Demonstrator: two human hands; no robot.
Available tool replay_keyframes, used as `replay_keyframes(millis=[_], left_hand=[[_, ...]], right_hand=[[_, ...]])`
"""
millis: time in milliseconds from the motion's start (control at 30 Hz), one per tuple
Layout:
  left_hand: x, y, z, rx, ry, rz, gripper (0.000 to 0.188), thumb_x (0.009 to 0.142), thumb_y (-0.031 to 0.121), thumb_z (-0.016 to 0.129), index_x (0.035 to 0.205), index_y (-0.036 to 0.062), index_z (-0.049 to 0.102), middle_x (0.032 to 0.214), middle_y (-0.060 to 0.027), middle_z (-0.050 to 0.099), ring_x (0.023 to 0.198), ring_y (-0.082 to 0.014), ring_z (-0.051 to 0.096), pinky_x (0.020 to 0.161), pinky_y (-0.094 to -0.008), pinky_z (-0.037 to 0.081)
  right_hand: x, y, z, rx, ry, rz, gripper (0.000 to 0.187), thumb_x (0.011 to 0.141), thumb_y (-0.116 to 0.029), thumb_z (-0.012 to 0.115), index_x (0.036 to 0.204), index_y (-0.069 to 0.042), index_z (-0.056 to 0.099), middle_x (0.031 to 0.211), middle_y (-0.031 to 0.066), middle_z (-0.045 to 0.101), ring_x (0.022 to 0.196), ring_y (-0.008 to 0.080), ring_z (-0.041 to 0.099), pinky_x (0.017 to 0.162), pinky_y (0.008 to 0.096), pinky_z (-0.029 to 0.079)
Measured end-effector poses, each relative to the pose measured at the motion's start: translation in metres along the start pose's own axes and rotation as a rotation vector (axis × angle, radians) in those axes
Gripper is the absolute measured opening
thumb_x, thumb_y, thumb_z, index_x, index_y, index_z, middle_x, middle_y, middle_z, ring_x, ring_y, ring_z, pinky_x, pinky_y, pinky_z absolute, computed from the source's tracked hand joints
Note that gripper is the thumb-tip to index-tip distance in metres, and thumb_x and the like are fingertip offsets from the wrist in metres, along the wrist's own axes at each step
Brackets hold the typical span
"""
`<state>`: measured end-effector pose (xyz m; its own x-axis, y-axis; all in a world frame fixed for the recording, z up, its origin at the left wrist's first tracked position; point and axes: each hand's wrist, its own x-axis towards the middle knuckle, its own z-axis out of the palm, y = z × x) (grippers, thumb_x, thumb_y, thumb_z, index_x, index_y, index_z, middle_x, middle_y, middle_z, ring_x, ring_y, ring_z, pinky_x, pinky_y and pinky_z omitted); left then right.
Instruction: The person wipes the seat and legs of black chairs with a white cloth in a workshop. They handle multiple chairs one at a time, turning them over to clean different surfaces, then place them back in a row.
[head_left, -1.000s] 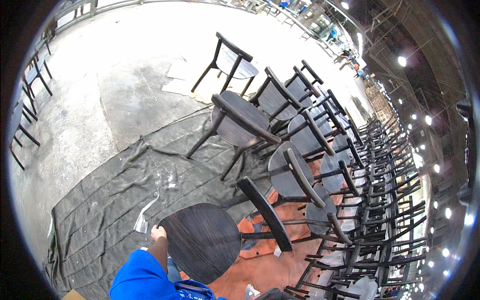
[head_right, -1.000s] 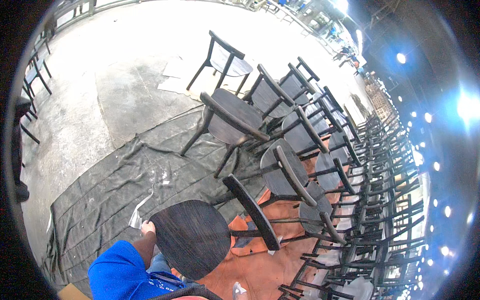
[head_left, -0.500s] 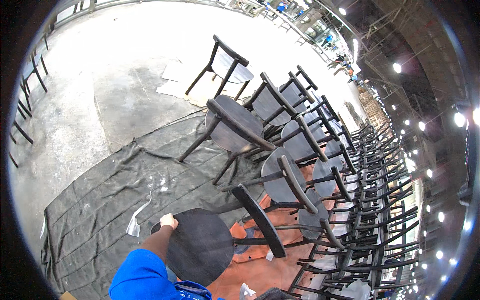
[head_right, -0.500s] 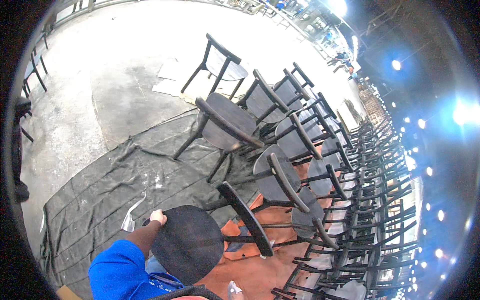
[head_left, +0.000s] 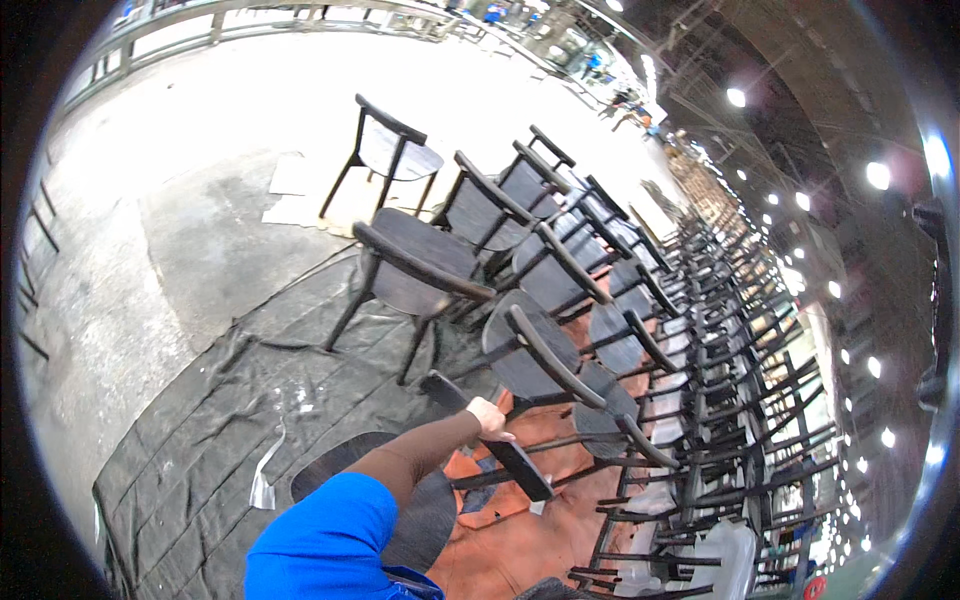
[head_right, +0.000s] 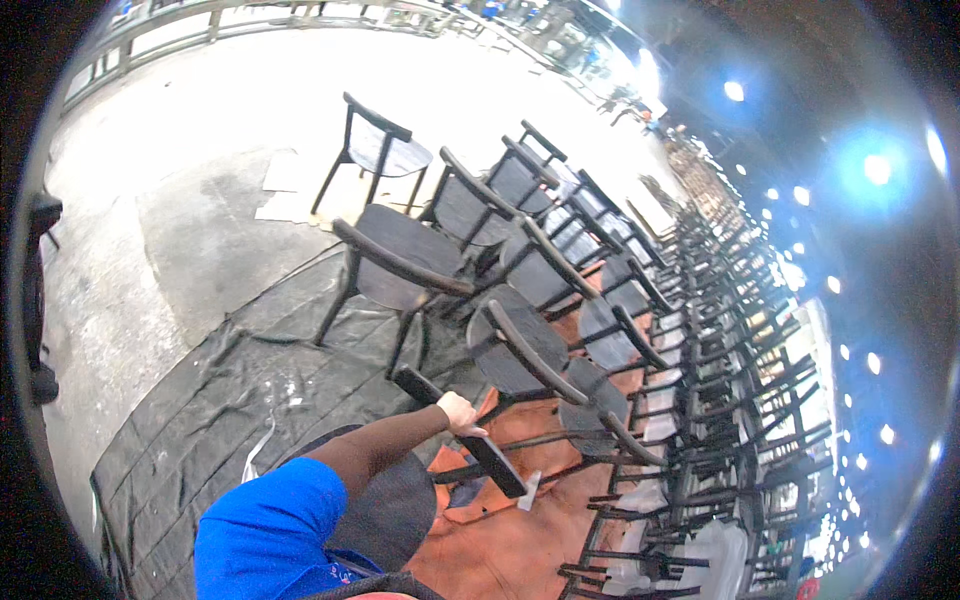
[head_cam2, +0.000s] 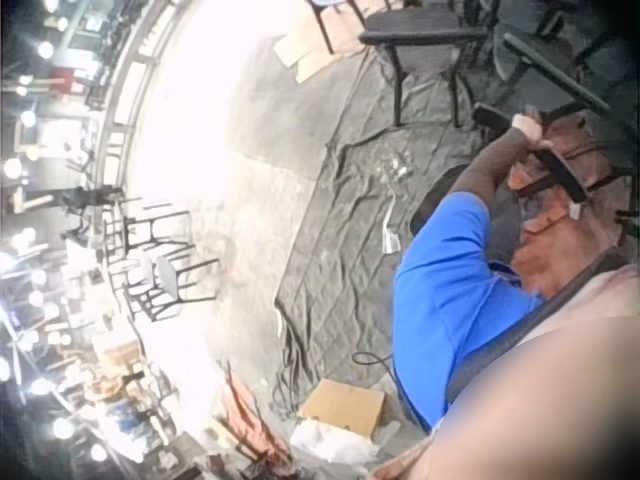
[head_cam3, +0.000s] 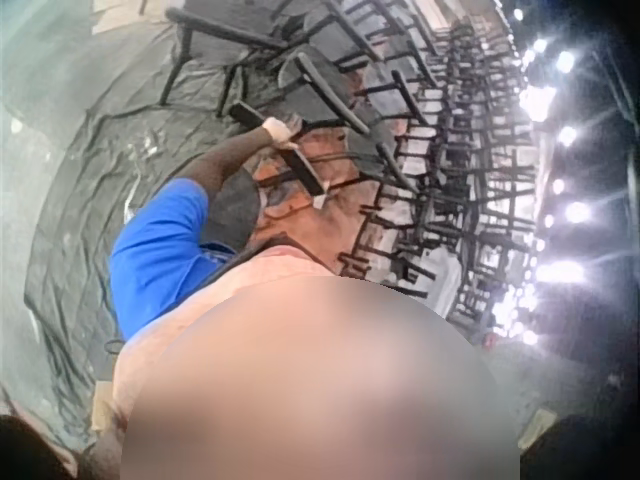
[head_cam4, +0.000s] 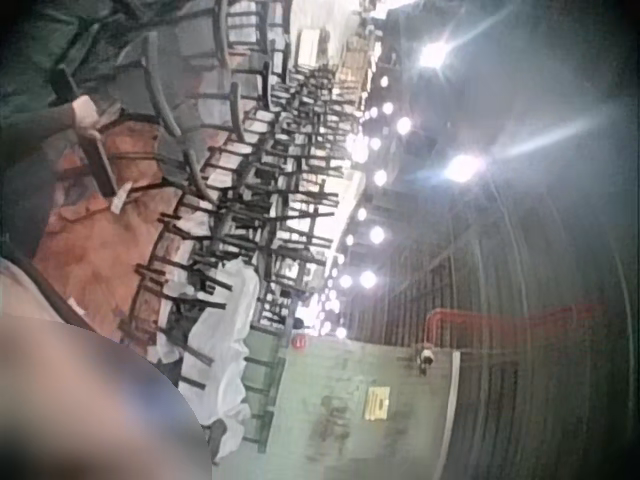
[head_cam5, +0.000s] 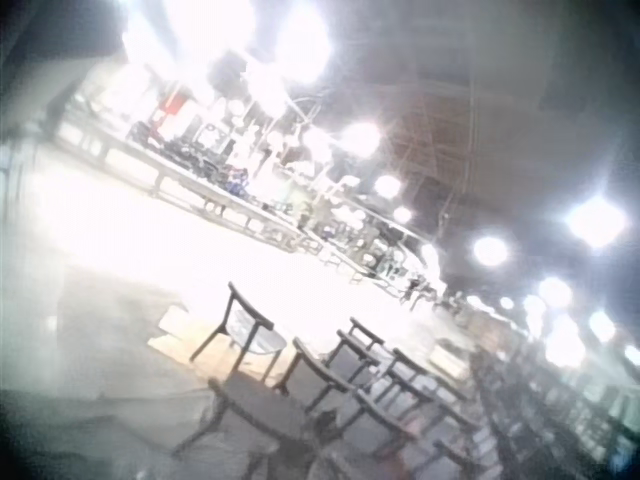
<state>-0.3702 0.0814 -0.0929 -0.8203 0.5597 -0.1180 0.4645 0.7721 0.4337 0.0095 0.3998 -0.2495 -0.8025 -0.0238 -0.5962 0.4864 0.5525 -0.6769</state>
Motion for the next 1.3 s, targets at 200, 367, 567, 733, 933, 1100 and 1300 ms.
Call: replay_keyframes(millis=[200,367,567,733,933,1100,1300], left_hand=[[0.002,0.006,-0.004,0.070,-0.103,-0.032,0.078,0.059,0.079,0.062,0.092,0.0102,0.073,0.094,-0.0115,0.071,0.091,-0.0281,0.068,0.077,-0.0390,0.053],[-0.032,0.027,-0.017,0.130,-0.125,-0.090,0.066,0.055,0.062,0.076,0.100,0.0130,0.072,0.100,-0.0085,0.070,0.096,-0.0249,0.067,0.080,-0.0369,0.053],[-0.114,0.073,-0.038,0.243,-0.263,-0.197,0.070,0.052,0.063,0.080,0.105,0.0170,0.072,0.100,-0.0038,0.071,0.097,-0.0204,0.067,0.079,-0.0347,0.053],[-0.213,0.103,-0.029,0.311,-0.130,-0.189,0.060,0.054,0.064,0.078,0.090,0.0167,0.074,0.089,-0.0058,0.071,0.089,-0.0253,0.068,0.074,-0.0405,0.051],[-0.327,0.113,-0.027,0.298,-0.040,-0.116,0.065,0.056,0.075,0.069,0.089,0.0192,0.072,0.083,-0.0045,0.070,0.092,-0.0257,0.065,0.087,-0.0494,0.037],[-0.400,0.095,-0.048,0.098,0.023,-0.280,0.076,0.062,0.082,0.059,0.100,0.0186,0.073,0.097,-0.0072,0.071,0.100,-0.0263,0.064,0.091,-0.0457,0.035],[-0.426,0.067,-0.030,0.063,0.311,-0.532,0.058,0.079,0.070,0.054,0.087,0.0170,0.075,0.078,-0.0119,0.069,0.077,-0.0309,0.067,0.066,-0.0402,0.051]], right_hand=[[-0.038,0.016,0.006,0.057,0.039,0.003,0.032,0.097,-0.014,0.045,0.122,0.004,0.052,0.114,0.0091,0.061,0.105,0.0199,0.058,0.093,0.0326,0.046],[-0.074,0.041,0.009,0.088,0.072,-0.007,0.032,0.096,-0.016,0.046,0.120,0.004,0.054,0.111,0.0087,0.062,0.102,0.0197,0.059,0.091,0.0326,0.048],[-0.145,0.097,0.012,0.179,0.126,-0.030,0.032,0.096,-0.018,0.046,0.117,0.004,0.055,0.107,0.0081,0.064,0.099,0.0193,0.061,0.089,0.0327,0.049],[-0.215,0.138,0.017,0.427,0.238,-0.062,0.032,0.096,-0.020,0.047,0.115,0.004,0.057,0.104,0.0077,0.065,0.096,0.0190,0.062,0.087,0.0327,0.051],[-0.163,0.110,0.039,1.704,0.065,-0.145,0.030,0.095,-0.022,0.045,0.114,-0.004,0.059,0.107,0.0114,0.066,0.093,0.0267,0.065,0.083,0.0427,0.055],[-0.101,0.039,0.072,2.207,0.040,-0.373,0.032,0.094,-0.025,0.046,0.115,-0.004,0.059,0.111,0.0131,0.065,0.098,0.0307,0.064,0.085,0.0466,0.053],[-0.128,-0.059,0.116,2.260,-0.258,-0.402,0.041,0.093,-0.029,0.048,0.124,-0.003,0.056,0.116,0.0179,0.063,0.101,0.0354,0.063,0.095,0.0520,0.046]])
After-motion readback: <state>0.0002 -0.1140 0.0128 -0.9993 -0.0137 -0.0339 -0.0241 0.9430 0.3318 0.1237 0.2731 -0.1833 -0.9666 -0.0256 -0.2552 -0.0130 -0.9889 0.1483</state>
